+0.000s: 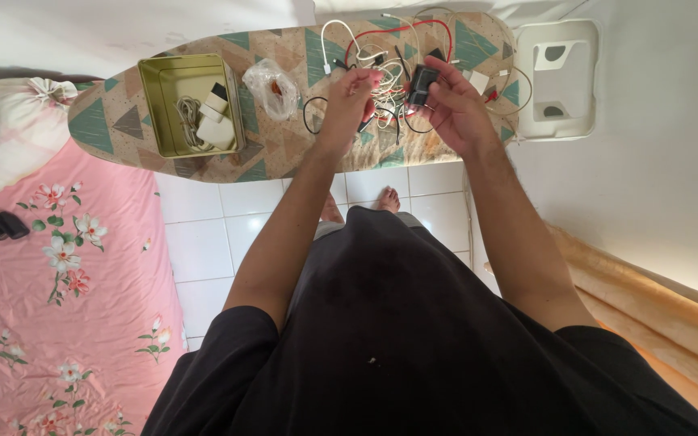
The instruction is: The person sorts through a pile of electronics on an ironing board, untangling various cables and power adapters by hand. They place several items into a metal tin and coil a red USB cable before setting it back down.
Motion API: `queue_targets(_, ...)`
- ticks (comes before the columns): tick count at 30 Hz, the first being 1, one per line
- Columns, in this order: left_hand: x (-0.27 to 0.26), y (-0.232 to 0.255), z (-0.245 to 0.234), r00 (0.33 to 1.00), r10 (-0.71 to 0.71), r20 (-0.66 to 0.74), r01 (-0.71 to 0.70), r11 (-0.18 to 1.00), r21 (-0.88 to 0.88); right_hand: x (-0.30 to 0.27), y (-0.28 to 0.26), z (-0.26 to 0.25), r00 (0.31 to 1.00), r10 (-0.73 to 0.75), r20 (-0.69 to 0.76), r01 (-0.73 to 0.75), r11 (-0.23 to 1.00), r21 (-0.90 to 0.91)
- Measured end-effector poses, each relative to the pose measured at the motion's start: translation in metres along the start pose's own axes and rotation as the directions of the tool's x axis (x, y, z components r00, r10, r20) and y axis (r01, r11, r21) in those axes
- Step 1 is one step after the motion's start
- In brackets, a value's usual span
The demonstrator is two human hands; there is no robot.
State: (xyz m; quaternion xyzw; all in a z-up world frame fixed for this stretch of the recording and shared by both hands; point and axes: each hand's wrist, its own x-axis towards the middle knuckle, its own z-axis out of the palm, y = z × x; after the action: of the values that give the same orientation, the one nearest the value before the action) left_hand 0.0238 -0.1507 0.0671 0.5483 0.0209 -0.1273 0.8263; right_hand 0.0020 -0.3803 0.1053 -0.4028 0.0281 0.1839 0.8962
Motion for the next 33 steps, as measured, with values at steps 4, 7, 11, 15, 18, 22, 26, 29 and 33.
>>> queue_targets(4,-0.008,-0.004,0.013,0.996,-0.073,0.045,0.068,0.993,0.097,0.014,0.022,0.003,0.990,-0.060,-0.128,0.033,0.978,-0.206)
queue_targets(7,-0.007,-0.011,0.016,0.993,-0.085,0.083,0.074,0.989,0.126,0.022,0.037,0.007,0.978,-0.180,-0.109,0.118,0.899,-0.422)
queue_targets(11,-0.003,-0.018,0.011,0.988,-0.116,0.103,0.129,0.983,-0.128,0.021,0.039,0.018,0.982,-0.179,-0.055,0.130,0.863,-0.488)
queue_targets(15,0.000,-0.014,0.005,0.981,-0.158,0.115,0.187,0.934,-0.306,0.023,0.044,0.016,0.985,-0.153,-0.083,0.101,0.890,-0.445)
queue_targets(18,-0.006,-0.012,0.004,0.975,-0.137,0.175,0.176,0.956,-0.233,0.025,0.046,0.008,0.985,-0.123,-0.119,0.067,0.916,-0.395)
queue_targets(22,-0.006,-0.019,-0.001,0.977,-0.186,0.102,0.197,0.973,-0.119,0.023,0.049,0.001,0.988,-0.013,-0.156,-0.018,0.980,-0.198)
queue_targets(26,-0.011,-0.020,-0.008,0.960,-0.255,0.119,0.276,0.935,-0.221,0.025,0.050,-0.002,0.958,0.010,-0.288,-0.079,0.970,-0.229)
queue_targets(29,-0.012,-0.016,-0.011,0.944,-0.292,0.155,0.327,0.894,-0.307,0.029,0.051,0.000,0.941,0.088,-0.327,-0.158,0.968,-0.194)
queue_targets(33,-0.011,-0.016,-0.015,0.941,-0.282,0.188,0.334,0.862,-0.382,0.030,0.053,0.011,0.953,0.138,-0.268,-0.178,0.975,-0.131)
